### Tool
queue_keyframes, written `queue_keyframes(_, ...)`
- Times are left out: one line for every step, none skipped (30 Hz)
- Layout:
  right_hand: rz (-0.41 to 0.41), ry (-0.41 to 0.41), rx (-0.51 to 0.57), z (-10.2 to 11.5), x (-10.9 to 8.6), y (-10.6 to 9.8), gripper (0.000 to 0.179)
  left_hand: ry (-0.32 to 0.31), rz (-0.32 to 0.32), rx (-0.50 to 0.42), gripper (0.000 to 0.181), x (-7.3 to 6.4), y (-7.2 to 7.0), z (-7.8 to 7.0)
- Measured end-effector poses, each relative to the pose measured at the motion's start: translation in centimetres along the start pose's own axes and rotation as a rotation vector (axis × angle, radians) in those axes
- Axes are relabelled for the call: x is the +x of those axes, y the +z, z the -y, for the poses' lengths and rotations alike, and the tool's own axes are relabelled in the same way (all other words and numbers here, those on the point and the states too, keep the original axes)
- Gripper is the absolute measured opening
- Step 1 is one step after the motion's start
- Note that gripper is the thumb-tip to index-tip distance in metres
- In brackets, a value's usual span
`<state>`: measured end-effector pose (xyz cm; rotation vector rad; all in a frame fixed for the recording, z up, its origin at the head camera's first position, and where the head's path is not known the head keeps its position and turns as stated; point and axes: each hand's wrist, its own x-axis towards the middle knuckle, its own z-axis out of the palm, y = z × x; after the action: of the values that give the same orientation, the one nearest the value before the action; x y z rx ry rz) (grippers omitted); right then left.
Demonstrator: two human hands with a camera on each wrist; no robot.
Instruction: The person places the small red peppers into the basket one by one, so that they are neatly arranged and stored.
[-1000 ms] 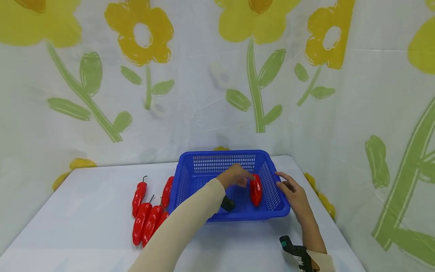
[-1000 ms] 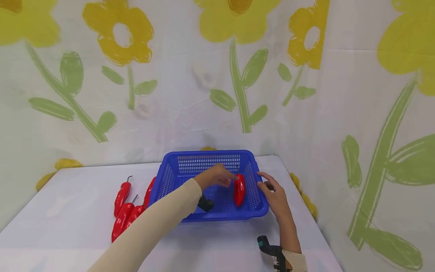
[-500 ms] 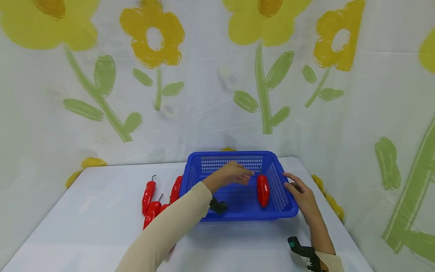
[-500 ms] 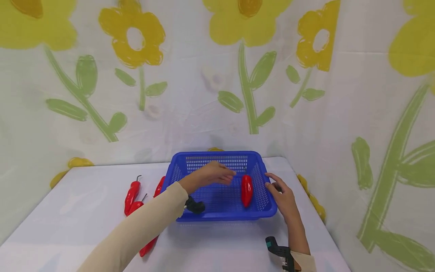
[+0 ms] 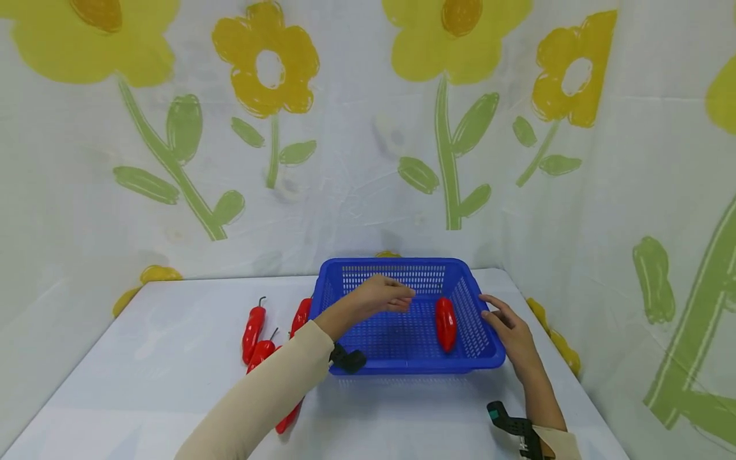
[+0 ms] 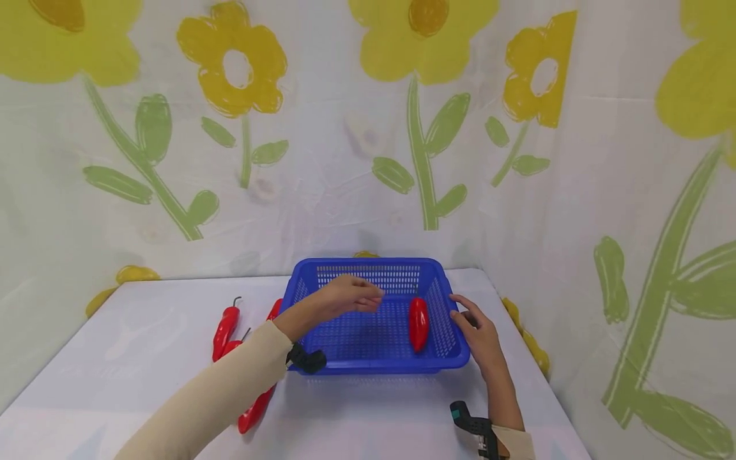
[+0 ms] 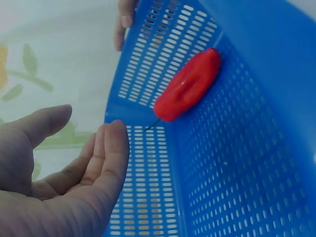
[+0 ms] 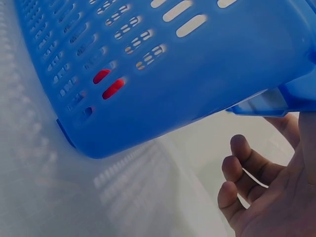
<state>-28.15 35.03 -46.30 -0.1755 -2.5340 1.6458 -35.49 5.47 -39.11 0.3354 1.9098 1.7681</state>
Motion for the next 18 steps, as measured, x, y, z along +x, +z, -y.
queue_keyframes(-0.001,-0.001,-0.001,0.0,0.0,0.0,0.055,0.006,-0.002,-0.008,0.036,-0.2,-0.1,0.1)
queue_keyframes(-0.002,-0.003,-0.004,-0.1,0.0,0.0,0.056,0.012,-0.002,-0.011,0.035,-0.3,-0.3,0.2)
queue_keyframes(-0.004,-0.004,-0.007,-0.1,0.0,-0.1,0.056,0.019,-0.003,-0.015,0.035,-0.5,-0.4,0.3)
queue_keyframes(-0.007,-0.004,-0.011,-0.1,0.0,-0.1,0.056,0.024,-0.002,-0.019,0.034,-0.6,-0.5,0.3)
queue_keyframes(-0.009,-0.003,-0.01,-0.2,0.0,-0.2,0.057,0.031,-0.004,-0.016,0.033,-0.7,-0.6,0.4)
queue_keyframes(-0.011,-0.003,-0.012,-0.2,0.0,-0.3,0.057,0.031,-0.003,-0.025,0.033,-0.8,-0.7,0.5)
queue_keyframes(-0.014,-0.002,-0.015,-0.3,0.0,-0.3,0.057,0.032,-0.003,-0.029,0.032,-1.0,-0.8,0.5)
queue_keyframes(-0.018,-0.001,-0.016,-0.3,0.0,-0.3,0.057,0.035,-0.004,-0.026,0.033,-1.2,-0.9,0.6)
queue_keyframes(-0.021,0.002,-0.016,-0.4,0.0,-0.3,0.057,0.04,-0.006,-0.024,0.033,-1.4,-1.0,0.6)
queue_keyframes(-0.022,0.006,-0.01,-0.4,0.0,-0.3,0.057,0.049,-0.006,-0.019,0.033,-1.7,-1.2,0.6)
queue_keyframes(-0.019,0.009,-0.004,-0.4,-0.1,-0.3,0.057,0.058,-0.009,-0.012,0.034,-2.1,-1.3,0.7)
queue_keyframes(-0.017,0.012,0.001,-0.5,-0.1,-0.2,0.057,0.063,-0.017,-0.011,0.034,-2.5,-1.5,0.7)
queue_keyframes(-0.015,0.012,0.008,-0.5,-0.1,-0.2,0.057,0.075,-0.027,-0.004,0.034,-3.0,-1.8,0.7)
queue_keyframes(-0.011,0.012,0.016,-0.5,0.0,-0.1,0.058,0.088,-0.042,0.004,0.034,-3.5,-2.0,0.7)
queue_keyframes(-0.006,0.012,0.023,-0.5,0.0,0.0,0.058,0.101,-0.056,0.005,0.033,-4.0,-2.3,0.7)
queue_keyframes(-0.002,0.011,0.029,-0.5,0.0,0.0,0.058,0.113,-0.071,0.006,0.033,-4.5,-2.5,0.7)
queue_keyframes(0.001,0.009,0.03,-0.4,0.0,0.0,0.059,0.119,-0.089,0.011,0.032,-5.0,-2.8,0.7)
queue_keyframes(-0.003,0.01,0.029,-0.4,0.1,0.0,0.058,0.125,-0.102,0.014,0.032,-5.4,-3.0,0.8)
